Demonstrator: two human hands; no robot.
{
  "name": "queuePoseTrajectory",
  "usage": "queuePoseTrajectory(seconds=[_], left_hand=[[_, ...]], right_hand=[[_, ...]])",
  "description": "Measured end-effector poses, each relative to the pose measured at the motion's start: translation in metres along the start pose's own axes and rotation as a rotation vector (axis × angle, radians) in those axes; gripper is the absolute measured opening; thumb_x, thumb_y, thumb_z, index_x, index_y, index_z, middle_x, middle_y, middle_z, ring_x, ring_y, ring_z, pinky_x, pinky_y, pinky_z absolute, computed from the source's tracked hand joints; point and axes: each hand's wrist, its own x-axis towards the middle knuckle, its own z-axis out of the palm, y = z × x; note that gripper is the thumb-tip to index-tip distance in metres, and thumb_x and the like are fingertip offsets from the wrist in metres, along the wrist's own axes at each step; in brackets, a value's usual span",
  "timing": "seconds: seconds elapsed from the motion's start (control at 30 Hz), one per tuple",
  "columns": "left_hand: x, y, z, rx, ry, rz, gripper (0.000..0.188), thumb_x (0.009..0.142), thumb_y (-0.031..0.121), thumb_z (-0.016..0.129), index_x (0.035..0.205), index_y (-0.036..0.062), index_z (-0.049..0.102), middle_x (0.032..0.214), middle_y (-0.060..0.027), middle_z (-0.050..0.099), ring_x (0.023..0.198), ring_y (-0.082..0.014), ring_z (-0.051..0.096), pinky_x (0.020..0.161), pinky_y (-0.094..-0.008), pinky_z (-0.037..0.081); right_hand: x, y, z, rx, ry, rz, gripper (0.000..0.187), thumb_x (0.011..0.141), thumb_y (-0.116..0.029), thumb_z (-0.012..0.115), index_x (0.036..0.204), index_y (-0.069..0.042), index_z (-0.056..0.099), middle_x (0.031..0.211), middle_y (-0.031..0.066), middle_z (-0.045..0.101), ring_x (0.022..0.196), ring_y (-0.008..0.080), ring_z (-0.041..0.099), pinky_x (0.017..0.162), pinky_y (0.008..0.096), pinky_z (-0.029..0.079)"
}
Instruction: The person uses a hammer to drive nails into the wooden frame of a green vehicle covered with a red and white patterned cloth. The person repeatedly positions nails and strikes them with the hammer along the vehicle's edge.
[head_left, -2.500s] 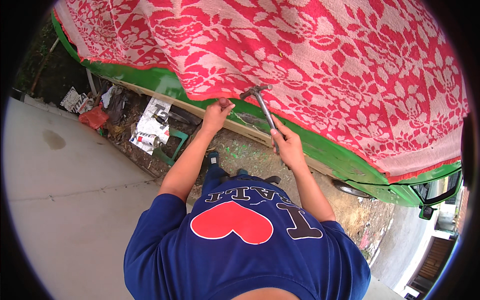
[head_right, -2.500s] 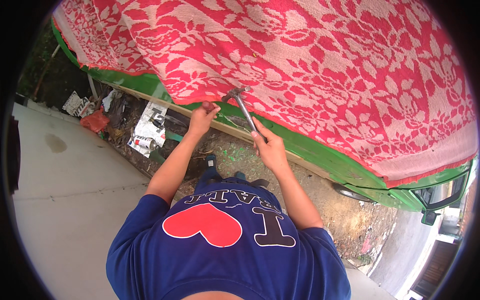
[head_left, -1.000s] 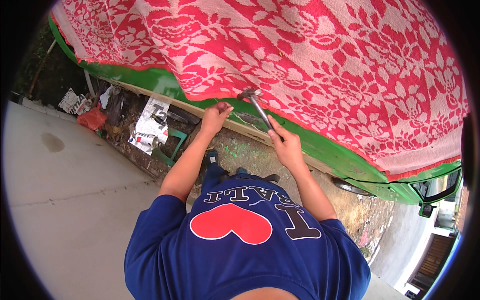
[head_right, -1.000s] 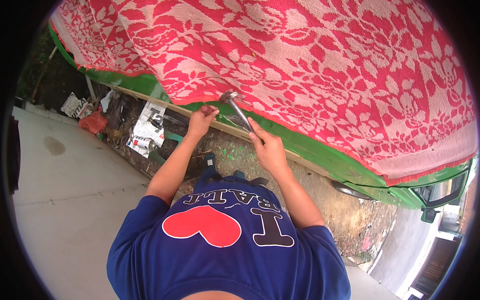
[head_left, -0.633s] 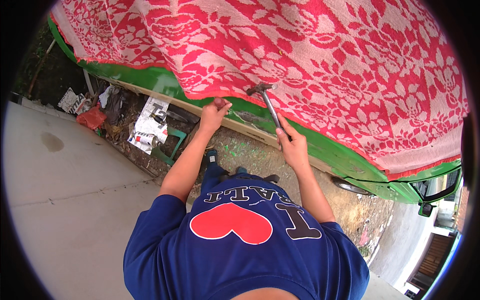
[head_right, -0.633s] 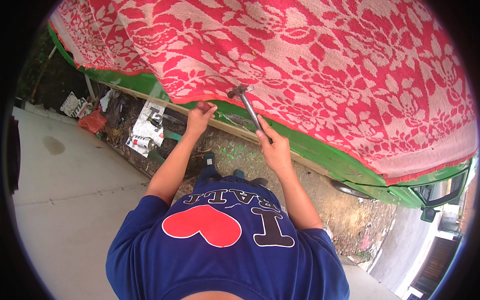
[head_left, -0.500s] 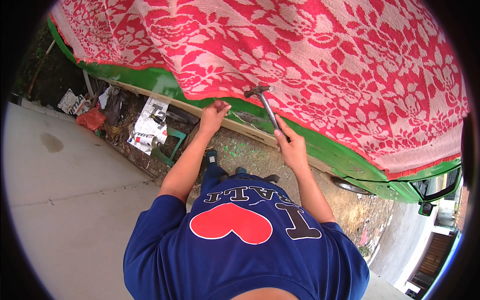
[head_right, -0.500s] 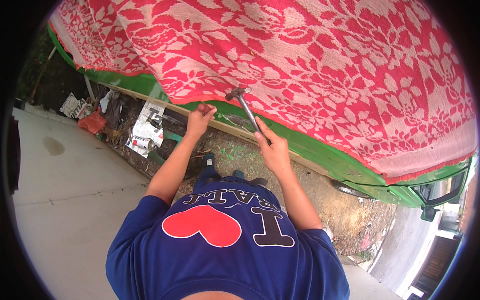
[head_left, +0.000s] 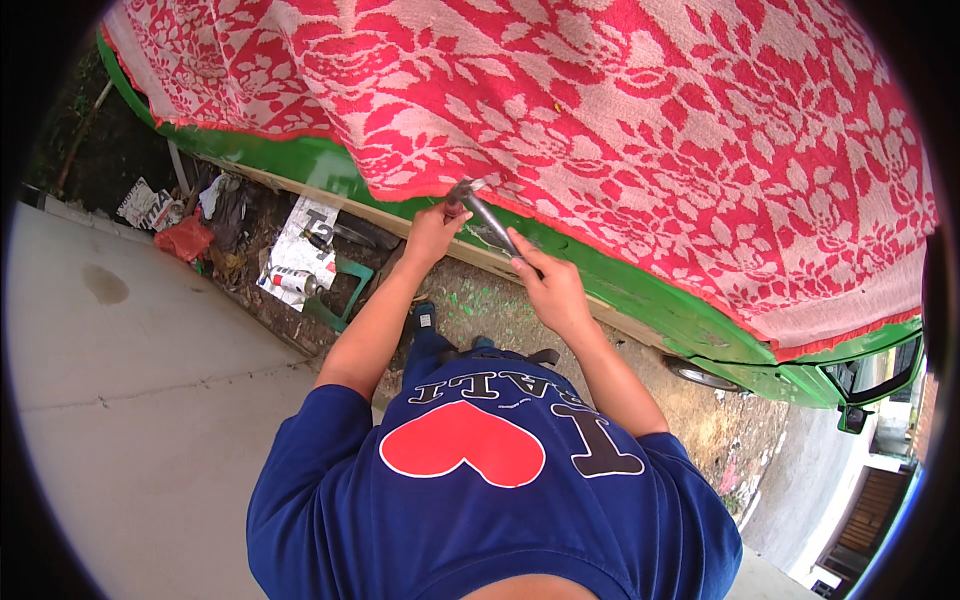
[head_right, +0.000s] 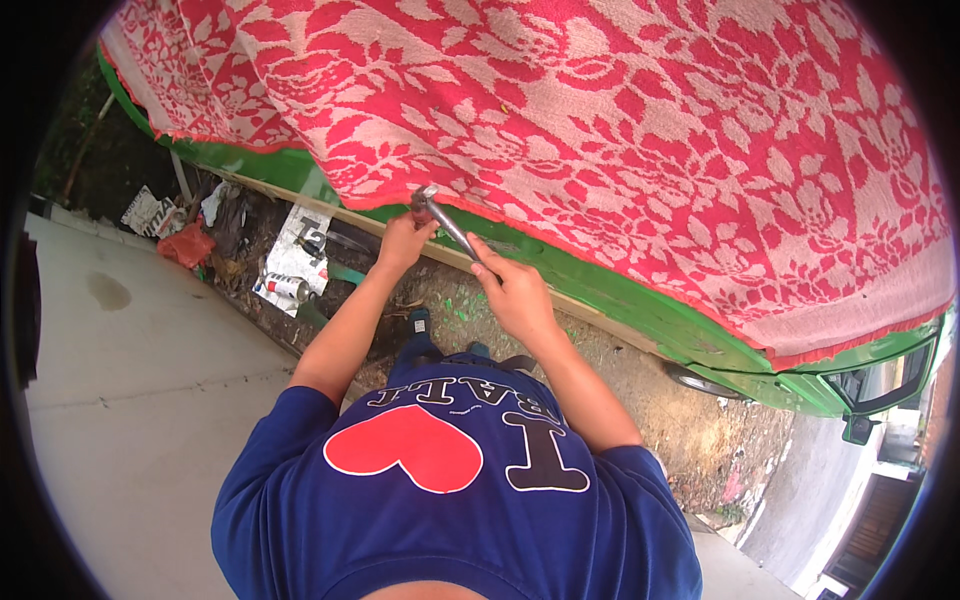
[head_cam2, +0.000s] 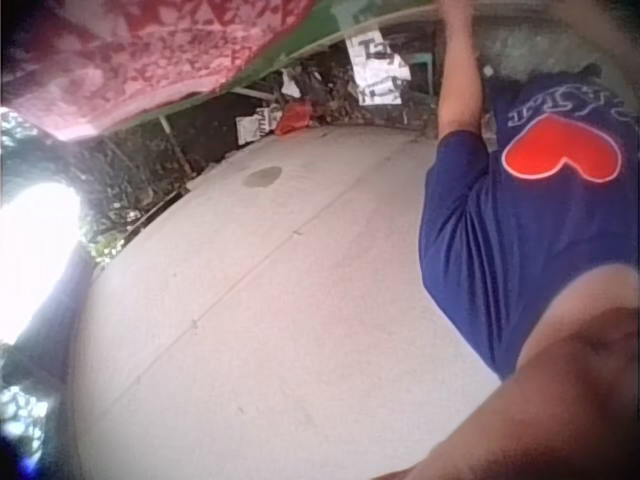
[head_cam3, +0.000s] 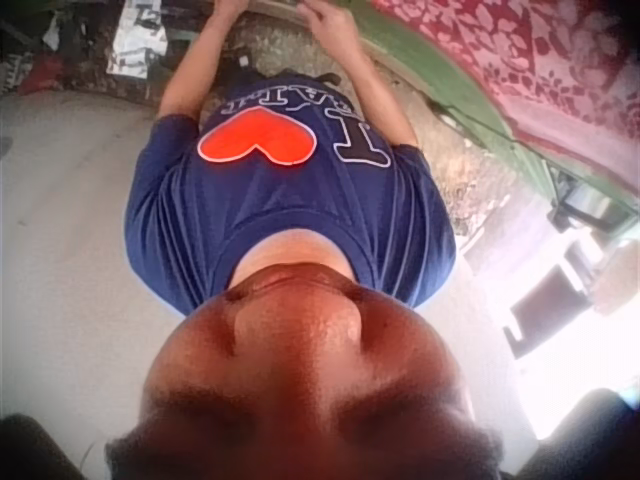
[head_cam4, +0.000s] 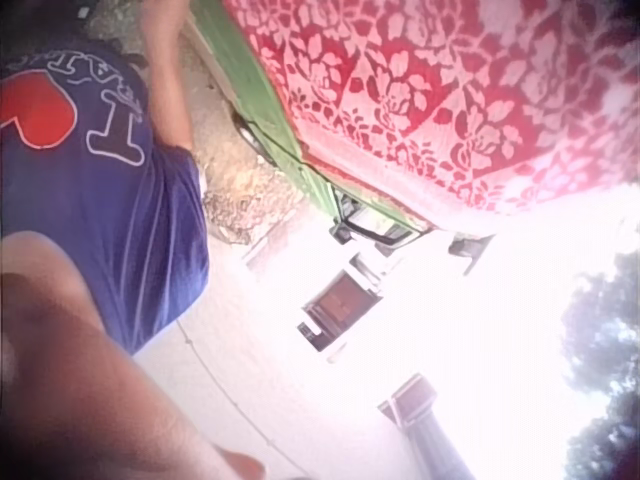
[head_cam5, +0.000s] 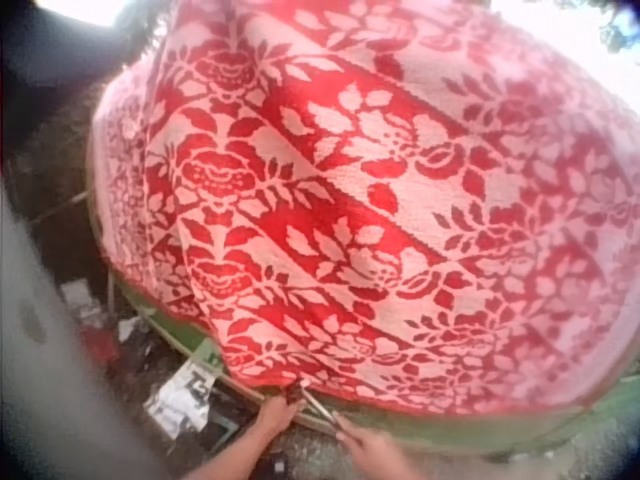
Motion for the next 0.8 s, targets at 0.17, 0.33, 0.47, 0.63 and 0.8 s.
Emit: queuePoseTrajectory(seconds=[0.17,0.33,0.47,0.63,0.8], left_hand=[[-0.001,-0.001,-0.003,-0.046,0.014,0.014,0.024,0.091,0.021,0.073,0.1,-0.0006,0.067,0.081,-0.0073,0.072,0.071,-0.0149,0.07,0.066,-0.0304,0.053],[-0.004,0.0,-0.002,0.052,-0.036,-0.023,0.023,0.092,0.019,0.073,0.101,-0.001,0.067,0.081,-0.0074,0.071,0.071,-0.0149,0.069,0.066,-0.0305,0.052],[-0.007,-0.01,0.001,0.002,-0.007,0.0,0.022,0.093,0.018,0.072,0.101,-0.0013,0.067,0.08,-0.0073,0.071,0.07,-0.0151,0.067,0.066,-0.0307,0.052],[-0.01,-0.01,0.003,-0.005,-0.016,0.032,0.021,0.093,0.017,0.072,0.1,-0.0024,0.068,0.081,-0.0069,0.07,0.071,-0.014,0.067,0.066,-0.0303,0.053],[-0.018,-0.036,0.004,-0.136,0.101,0.035,0.019,0.092,0.014,0.073,0.101,-0.0023,0.069,0.085,-0.0059,0.071,0.072,-0.0117,0.067,0.066,-0.0286,0.055]], right_hand=[[0.005,-0.01,-0.007,-0.01,-0.012,0.135,0.043,0.096,-0.019,0.066,0.138,-0.022,0.06,0.115,0.0188,0.07,0.083,0.0273,0.071,0.081,0.0361,0.053],[0.0,-0.006,-0.004,-0.053,-0.051,0.079,0.043,0.096,-0.02,0.065,0.139,-0.024,0.06,0.115,0.0182,0.071,0.079,0.0247,0.068,0.08,0.0346,0.053],[-0.002,-0.008,-0.001,0.032,-0.035,0.139,0.042,0.097,-0.02,0.065,0.139,-0.024,0.06,0.112,0.0184,0.071,0.076,0.0233,0.066,0.079,0.0325,0.052],[-0.009,0.008,0.002,0.058,0.005,0.043,0.043,0.097,-0.019,0.065,0.14,-0.024,0.06,0.103,0.0162,0.073,0.068,0.0192,0.059,0.074,0.0334,0.052],[-0.003,0.031,0.002,0.06,-0.041,0.217,0.044,0.097,-0.017,0.065,0.141,-0.024,0.06,0.081,0.0075,0.069,0.063,0.0105,0.054,0.063,0.0312,0.049]])
